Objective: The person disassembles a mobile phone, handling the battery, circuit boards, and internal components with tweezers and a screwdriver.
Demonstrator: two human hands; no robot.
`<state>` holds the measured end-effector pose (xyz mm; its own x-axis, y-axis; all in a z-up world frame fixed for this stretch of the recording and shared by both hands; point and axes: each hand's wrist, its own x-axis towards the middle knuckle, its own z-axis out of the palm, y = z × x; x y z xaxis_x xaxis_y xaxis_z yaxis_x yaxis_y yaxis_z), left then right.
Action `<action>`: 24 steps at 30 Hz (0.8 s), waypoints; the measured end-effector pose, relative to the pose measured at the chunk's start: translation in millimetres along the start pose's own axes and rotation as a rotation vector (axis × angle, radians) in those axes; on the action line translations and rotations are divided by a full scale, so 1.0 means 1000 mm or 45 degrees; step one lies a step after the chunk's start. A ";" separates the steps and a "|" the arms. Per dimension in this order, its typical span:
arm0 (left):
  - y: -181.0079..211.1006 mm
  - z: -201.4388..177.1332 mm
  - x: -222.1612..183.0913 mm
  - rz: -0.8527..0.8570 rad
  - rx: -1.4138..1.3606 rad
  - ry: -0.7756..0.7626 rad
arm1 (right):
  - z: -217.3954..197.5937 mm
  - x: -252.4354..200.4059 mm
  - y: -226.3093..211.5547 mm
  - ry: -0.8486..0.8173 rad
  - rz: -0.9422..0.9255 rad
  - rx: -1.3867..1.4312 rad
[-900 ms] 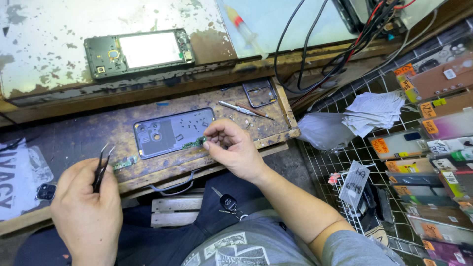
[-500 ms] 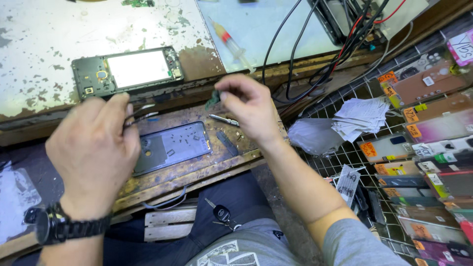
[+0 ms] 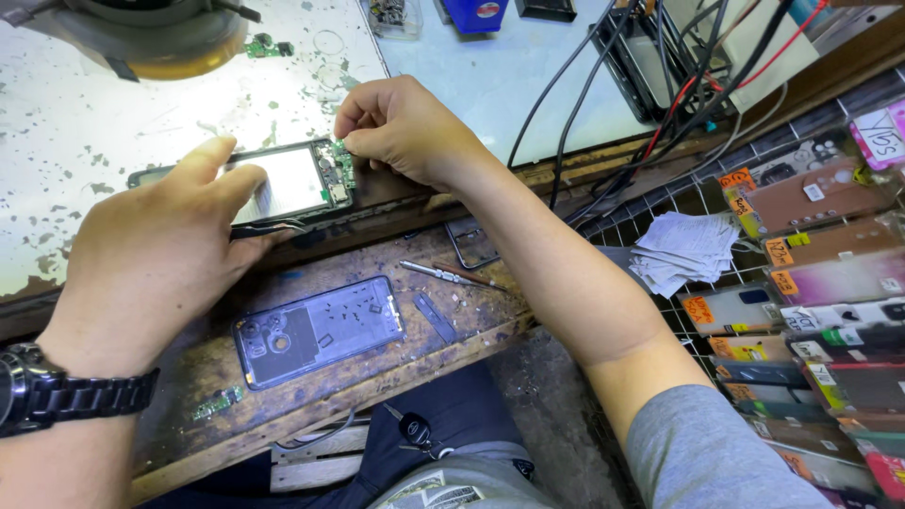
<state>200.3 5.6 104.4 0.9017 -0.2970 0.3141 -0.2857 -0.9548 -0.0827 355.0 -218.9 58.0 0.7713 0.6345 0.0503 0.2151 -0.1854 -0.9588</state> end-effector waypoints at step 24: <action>0.003 -0.010 0.018 -0.204 -0.261 -0.258 | 0.020 0.004 0.003 0.169 -0.040 -0.189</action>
<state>212.2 -2.1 119.0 0.9808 -0.1600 0.1111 -0.1758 -0.9728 0.1510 346.5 -202.2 49.7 0.8327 0.5393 0.1256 0.3189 -0.2816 -0.9050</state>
